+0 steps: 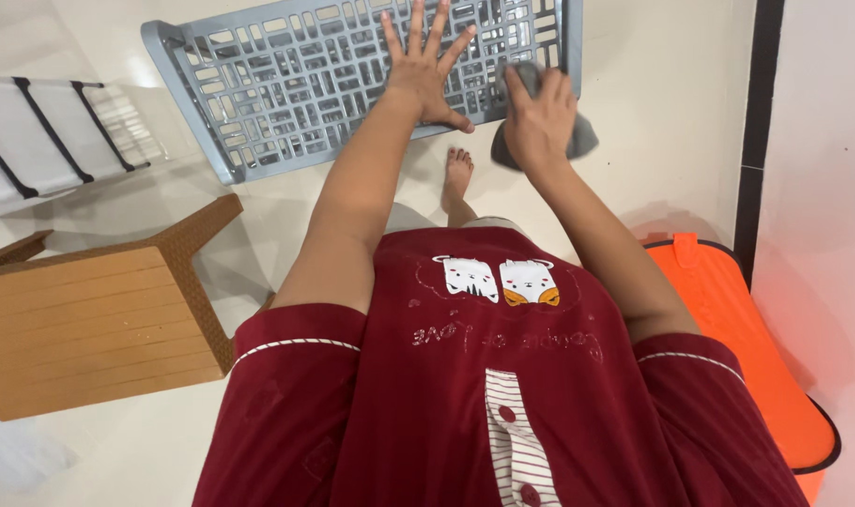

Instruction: The person assembles a gray plastic storage rack by attaching two side handles to a perforated shelf and then wiping the shelf surface with a gray cloth. The person then places the assembled shelf onto a metal rack frame.

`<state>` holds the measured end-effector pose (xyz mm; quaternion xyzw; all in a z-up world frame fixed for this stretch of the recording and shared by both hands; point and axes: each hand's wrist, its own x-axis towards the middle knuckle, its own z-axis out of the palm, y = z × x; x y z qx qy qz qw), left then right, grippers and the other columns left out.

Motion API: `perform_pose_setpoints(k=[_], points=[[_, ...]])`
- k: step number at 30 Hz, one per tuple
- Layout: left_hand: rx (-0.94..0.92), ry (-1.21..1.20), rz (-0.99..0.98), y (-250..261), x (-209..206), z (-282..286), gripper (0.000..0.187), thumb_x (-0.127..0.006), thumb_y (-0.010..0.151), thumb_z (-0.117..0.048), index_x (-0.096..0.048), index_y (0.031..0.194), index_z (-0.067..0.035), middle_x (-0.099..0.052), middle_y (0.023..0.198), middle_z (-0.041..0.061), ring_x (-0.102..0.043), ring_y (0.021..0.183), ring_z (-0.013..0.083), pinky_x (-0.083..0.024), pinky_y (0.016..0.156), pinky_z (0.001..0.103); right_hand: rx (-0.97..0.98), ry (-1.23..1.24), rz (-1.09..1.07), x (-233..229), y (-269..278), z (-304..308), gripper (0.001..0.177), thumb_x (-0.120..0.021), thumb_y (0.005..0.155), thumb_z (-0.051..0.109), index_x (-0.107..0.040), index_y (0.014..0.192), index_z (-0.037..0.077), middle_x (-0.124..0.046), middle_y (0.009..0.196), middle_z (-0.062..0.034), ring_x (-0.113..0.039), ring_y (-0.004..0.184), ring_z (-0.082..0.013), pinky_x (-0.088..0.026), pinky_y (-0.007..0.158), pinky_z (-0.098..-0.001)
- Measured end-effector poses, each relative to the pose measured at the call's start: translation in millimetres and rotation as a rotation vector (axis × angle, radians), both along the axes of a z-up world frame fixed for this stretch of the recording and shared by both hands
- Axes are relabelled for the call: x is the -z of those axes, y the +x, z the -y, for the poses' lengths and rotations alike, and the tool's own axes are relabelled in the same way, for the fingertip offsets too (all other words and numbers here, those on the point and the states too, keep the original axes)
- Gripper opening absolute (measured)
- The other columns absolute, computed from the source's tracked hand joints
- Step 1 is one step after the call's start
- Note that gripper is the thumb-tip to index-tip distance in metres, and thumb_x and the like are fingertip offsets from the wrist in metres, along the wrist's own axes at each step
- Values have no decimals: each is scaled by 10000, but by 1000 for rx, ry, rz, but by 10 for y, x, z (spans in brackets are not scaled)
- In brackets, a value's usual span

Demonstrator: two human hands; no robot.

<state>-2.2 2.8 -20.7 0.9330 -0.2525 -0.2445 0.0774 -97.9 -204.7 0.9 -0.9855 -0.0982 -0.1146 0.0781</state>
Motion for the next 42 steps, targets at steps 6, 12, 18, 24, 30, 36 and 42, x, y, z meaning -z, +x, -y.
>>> perform_pose_setpoints(k=[6,12,18,24,30,36,42], points=[[-1,-4,-8,7,-27,7,1477,-708,490,-899,-32,1681,-346,165,1714,181,221,1525,483,112,1084,860,-77,-148,14,139,220,-135,409,-709,786,113,-721,1194,136,-536,1195,-166,-501,1091,-349,-410,861,-432],[-3,1,20,-32,-42,-1,1493,-708,475,-914,-33,1682,-351,164,1715,166,215,1532,467,105,1106,855,-143,-135,-5,141,35,39,300,-697,828,114,-756,1118,167,-546,1142,-135,-513,1060,-338,-412,834,-437],[-3,3,30,-17,-54,0,1476,-701,482,-920,-39,1677,-362,178,1708,175,226,1520,480,91,1102,860,-63,-82,35,252,383,-29,237,-800,832,186,-762,1065,192,-546,1155,-111,-531,1069,-326,-436,837,-445],[13,5,26,-8,-58,-16,1474,-723,488,-893,-47,1682,-355,175,1710,176,223,1521,481,86,1099,862,91,-128,-181,334,760,-208,349,-859,711,225,-746,1012,88,-563,1130,-212,-587,979,-414,-537,710,-483],[-3,-17,12,-23,-16,-12,1463,-735,494,-877,-56,1684,-364,160,1719,167,215,1532,469,98,1108,858,164,-185,-576,371,1035,-106,496,-871,727,313,-701,1074,2,-573,1156,-276,-658,929,-419,-558,759,-471],[-16,-14,32,2,-23,5,1469,-725,466,-909,-97,1671,-353,145,1711,177,200,1527,481,96,1100,854,-131,-294,-161,517,864,-90,338,-860,847,220,-669,1060,41,-574,1184,-206,-640,993,-367,-560,753,-434],[-37,-122,100,-58,4,-67,1529,-738,506,-903,-136,1699,-159,77,1736,188,145,1562,462,86,1130,850,-184,132,48,313,623,83,350,-868,847,213,-689,1131,114,-559,1212,-150,-613,1052,-354,-548,777,-437]])
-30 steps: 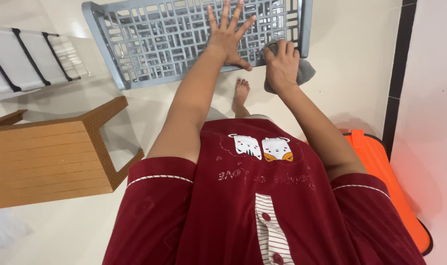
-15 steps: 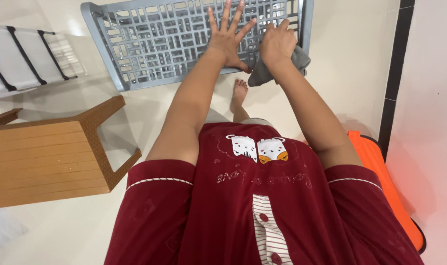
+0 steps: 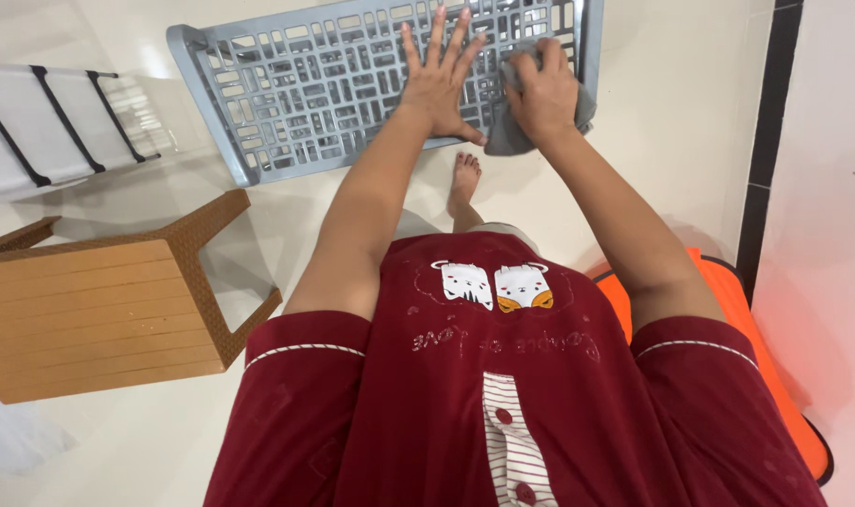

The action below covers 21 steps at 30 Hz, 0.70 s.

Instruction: The person assembles a gray plastic storage rack by attaching two side handles to a perforated shelf and then wiping the shelf surface with a gray cloth. The person then places the assembled shelf onto a metal rack frame.

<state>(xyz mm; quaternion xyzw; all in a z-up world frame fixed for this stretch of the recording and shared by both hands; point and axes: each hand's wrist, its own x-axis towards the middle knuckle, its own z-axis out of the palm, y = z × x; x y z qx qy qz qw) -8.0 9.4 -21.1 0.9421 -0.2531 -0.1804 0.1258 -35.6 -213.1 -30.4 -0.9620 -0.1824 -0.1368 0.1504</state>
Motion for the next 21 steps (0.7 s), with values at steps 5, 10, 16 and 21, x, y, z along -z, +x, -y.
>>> perform_pose_setpoints(k=[5,10,16,21], points=[[1,-26,16,-2,21,-34,1548,-801,510,-779,-109,1678,-35,60,1731,157,136,1560,428,93,1127,837,-68,44,-136,-56,67,-352,279,-874,848,223,-733,1079,157,-545,1195,-128,-590,1083,-344,-536,806,-476],[10,7,19,38,21,-41,1530,-816,527,-729,-89,1664,-9,72,1730,168,154,1557,425,89,1129,832,-7,-48,-188,10,161,-536,293,-864,738,204,-727,981,116,-543,1166,-151,-553,1088,-374,-541,780,-487],[9,13,-23,10,62,-14,1541,-813,509,-745,-82,1662,-29,89,1721,163,169,1550,423,90,1134,829,162,12,-184,49,154,-494,362,-868,735,159,-717,1058,97,-528,1177,-168,-561,1072,-377,-537,755,-478],[21,18,93,21,83,-24,1525,-816,521,-732,-103,1666,-21,80,1721,175,172,1537,435,99,1100,832,7,-56,-146,132,39,-507,350,-871,729,158,-688,1026,131,-532,1188,-145,-565,1094,-362,-547,811,-462]])
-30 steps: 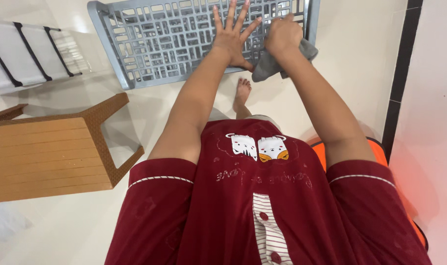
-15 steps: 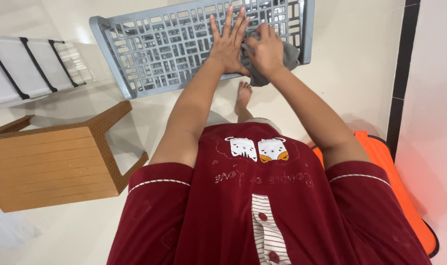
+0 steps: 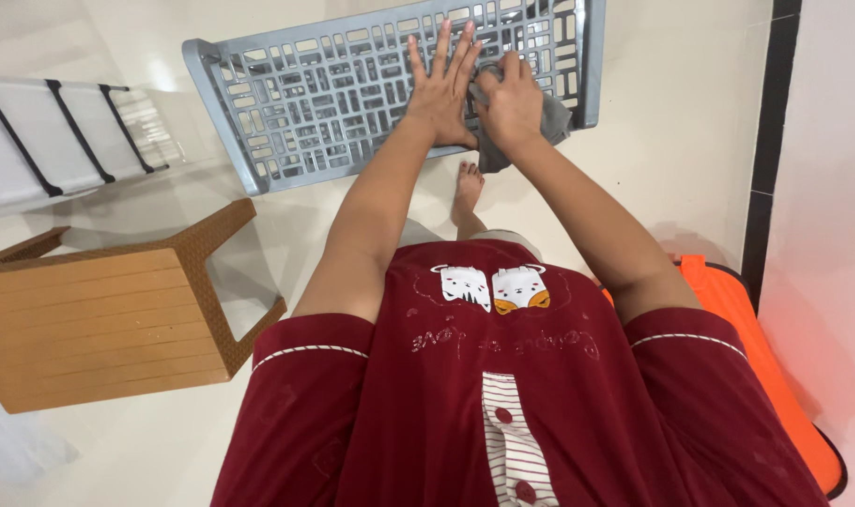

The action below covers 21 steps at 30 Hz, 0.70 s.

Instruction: The person assembles a gray plastic storage rack by attaching two side handles to a perforated shelf and then wiping the shelf surface with a gray cloth. The person then places the assembled shelf onto a metal rack frame.

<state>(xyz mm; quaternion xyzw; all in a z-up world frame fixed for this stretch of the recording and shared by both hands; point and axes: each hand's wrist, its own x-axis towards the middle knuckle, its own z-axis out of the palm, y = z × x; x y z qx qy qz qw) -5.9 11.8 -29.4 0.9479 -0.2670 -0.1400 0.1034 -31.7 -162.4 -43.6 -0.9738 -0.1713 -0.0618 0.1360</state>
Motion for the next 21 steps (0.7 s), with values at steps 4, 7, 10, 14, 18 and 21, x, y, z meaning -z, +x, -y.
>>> perform_pose_setpoints(k=[4,7,10,14,18,21], points=[[-16,-36,-112,0,-58,2,1584,-775,493,-849,-97,1676,-43,80,1730,163,165,1556,430,104,1135,826,124,-253,194,69,191,310,446,-805,626,186,-677,1034,58,-559,1137,-195,-583,990,-370,-532,698,-449],[-25,-39,-138,-18,-83,-32,1587,-742,486,-901,-111,1676,-60,82,1733,164,162,1563,428,109,1144,823,200,-367,240,154,225,481,167,-717,877,98,-646,1028,93,-576,1148,-155,-585,1003,-324,-520,753,-420],[-26,-24,-126,0,-99,28,1595,-717,479,-928,-114,1673,-59,86,1729,159,164,1557,429,111,1131,828,248,-410,109,237,-39,500,110,-632,910,86,-663,1014,75,-603,1059,-140,-594,950,-319,-518,733,-431],[-23,-15,-109,6,-95,9,1611,-709,468,-935,-110,1674,-51,85,1725,164,166,1550,436,109,1124,829,230,-457,-25,172,-388,520,87,-618,896,105,-673,946,60,-612,997,-141,-604,938,-322,-508,709,-428],[-7,3,-118,19,-87,31,1604,-699,484,-938,-105,1670,-38,91,1721,187,172,1541,457,108,1103,844,124,-422,134,136,-93,577,95,-621,887,110,-670,958,69,-602,1011,-128,-587,956,-305,-488,741,-414],[-5,18,-124,41,-110,29,1603,-699,486,-933,-101,1669,-32,95,1720,196,176,1539,466,108,1095,847,137,-402,252,168,375,493,96,-626,892,107,-658,976,74,-599,1025,-123,-578,964,-300,-471,733,-412]])
